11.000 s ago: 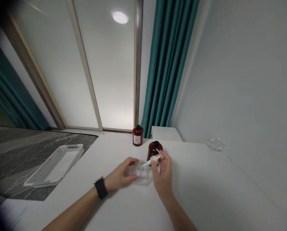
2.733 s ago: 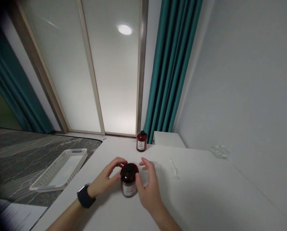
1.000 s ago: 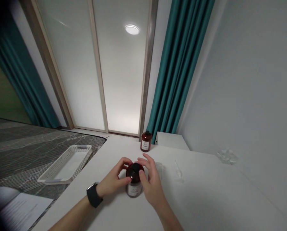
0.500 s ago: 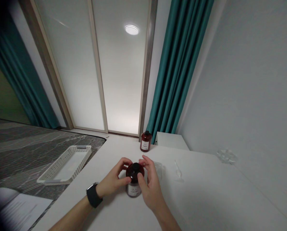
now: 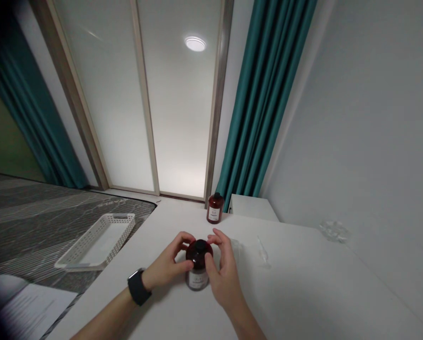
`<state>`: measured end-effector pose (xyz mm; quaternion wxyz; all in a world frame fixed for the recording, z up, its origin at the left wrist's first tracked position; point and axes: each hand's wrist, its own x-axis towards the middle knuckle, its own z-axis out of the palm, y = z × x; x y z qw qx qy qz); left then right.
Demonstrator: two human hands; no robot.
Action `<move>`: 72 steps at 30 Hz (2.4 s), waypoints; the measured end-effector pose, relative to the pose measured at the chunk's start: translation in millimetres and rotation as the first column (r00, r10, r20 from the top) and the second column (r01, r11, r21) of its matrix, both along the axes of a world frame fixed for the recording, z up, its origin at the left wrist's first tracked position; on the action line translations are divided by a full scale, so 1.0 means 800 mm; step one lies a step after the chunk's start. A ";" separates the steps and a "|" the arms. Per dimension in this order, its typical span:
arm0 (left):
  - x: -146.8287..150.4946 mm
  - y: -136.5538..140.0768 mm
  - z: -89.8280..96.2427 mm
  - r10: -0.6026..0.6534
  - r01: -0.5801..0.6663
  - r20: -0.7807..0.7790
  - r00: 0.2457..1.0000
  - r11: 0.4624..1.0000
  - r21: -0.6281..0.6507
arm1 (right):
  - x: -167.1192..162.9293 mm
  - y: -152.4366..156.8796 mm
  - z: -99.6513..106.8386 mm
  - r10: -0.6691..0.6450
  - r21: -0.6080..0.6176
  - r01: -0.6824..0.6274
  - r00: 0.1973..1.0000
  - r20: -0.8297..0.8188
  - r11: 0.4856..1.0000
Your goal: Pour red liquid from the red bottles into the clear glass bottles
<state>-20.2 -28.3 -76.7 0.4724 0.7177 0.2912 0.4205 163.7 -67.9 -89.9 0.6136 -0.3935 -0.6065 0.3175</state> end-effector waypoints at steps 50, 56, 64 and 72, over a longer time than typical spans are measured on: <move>0.001 -0.001 0.001 0.010 -0.010 -0.001 1.000 1.000 -0.002 | -0.012 0.006 0.011 -0.144 -0.038 0.139 0.976 -0.165 0.990; 0.001 -0.001 0.000 0.000 0.000 -0.008 1.000 1.000 -0.001 | -0.003 0.010 0.005 -0.197 0.063 0.200 0.979 -0.045 0.978; 0.001 0.000 -0.002 0.003 -0.003 -0.017 1.000 1.000 0.004 | -0.002 0.007 0.009 -0.091 0.190 0.064 0.987 0.136 0.980; 0.000 -0.002 0.002 0.010 -0.010 -0.035 0.999 1.000 0.015 | 0.014 0.002 0.011 -0.224 0.184 0.210 0.973 0.059 0.960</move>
